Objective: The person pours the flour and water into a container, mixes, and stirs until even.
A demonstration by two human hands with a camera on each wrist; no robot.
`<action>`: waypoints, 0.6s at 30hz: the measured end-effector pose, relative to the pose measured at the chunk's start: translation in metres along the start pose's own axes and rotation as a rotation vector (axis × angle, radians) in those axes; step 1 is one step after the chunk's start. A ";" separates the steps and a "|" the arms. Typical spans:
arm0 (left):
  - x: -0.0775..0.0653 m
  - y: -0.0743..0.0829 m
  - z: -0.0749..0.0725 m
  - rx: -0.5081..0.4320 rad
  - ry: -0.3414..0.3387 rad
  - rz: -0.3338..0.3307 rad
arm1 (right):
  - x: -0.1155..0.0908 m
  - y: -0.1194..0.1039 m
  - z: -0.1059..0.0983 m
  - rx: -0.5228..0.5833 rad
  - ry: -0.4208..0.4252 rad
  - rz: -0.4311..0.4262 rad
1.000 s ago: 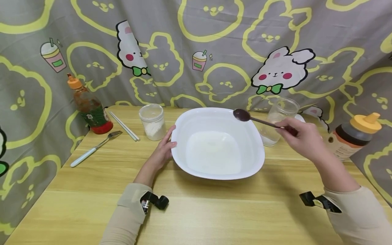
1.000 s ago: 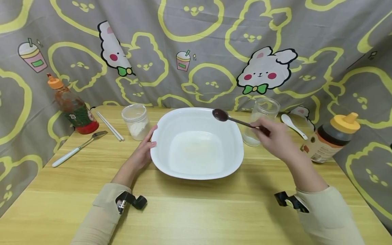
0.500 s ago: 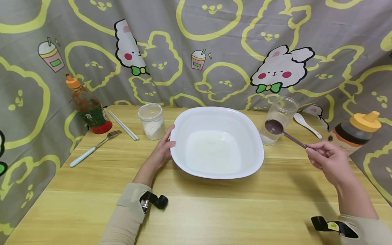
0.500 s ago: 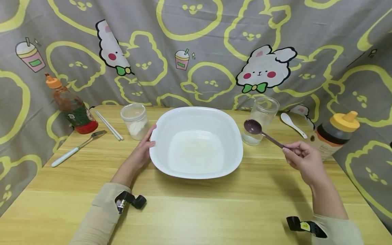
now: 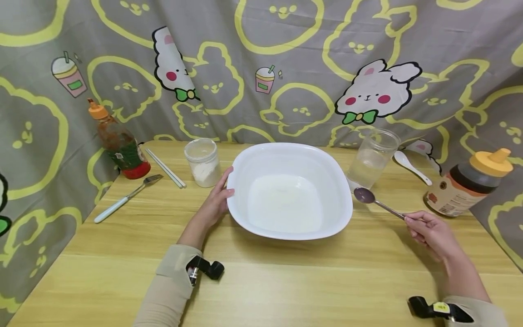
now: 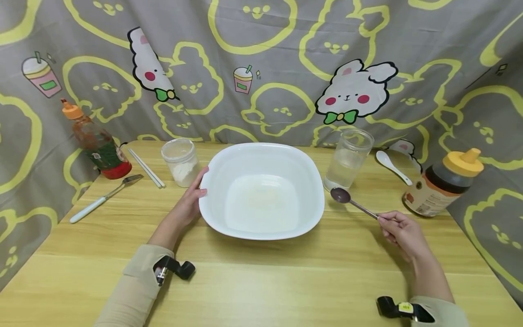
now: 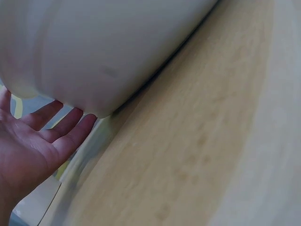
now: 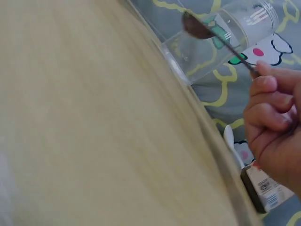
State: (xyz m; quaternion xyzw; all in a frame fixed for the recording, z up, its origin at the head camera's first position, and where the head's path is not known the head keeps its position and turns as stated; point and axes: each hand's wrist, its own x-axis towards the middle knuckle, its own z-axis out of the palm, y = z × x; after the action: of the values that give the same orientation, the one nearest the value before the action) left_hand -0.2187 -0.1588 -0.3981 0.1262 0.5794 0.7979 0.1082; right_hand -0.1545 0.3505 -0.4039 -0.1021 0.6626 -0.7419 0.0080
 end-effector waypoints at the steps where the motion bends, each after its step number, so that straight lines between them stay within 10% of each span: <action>1: 0.000 0.000 0.000 0.004 0.002 0.001 | 0.000 0.002 -0.001 -0.014 -0.002 0.014; 10: 0.000 0.000 0.000 -0.015 -0.014 0.002 | -0.002 0.017 -0.007 -0.040 0.034 0.106; 18: 0.000 0.000 0.000 -0.012 -0.002 -0.003 | -0.001 0.016 0.003 -0.463 0.208 0.157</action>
State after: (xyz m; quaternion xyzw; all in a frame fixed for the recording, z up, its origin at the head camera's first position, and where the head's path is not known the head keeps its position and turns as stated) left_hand -0.2186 -0.1593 -0.3979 0.1256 0.5746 0.8012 0.1106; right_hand -0.1547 0.3453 -0.4197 0.0276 0.8179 -0.5741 -0.0262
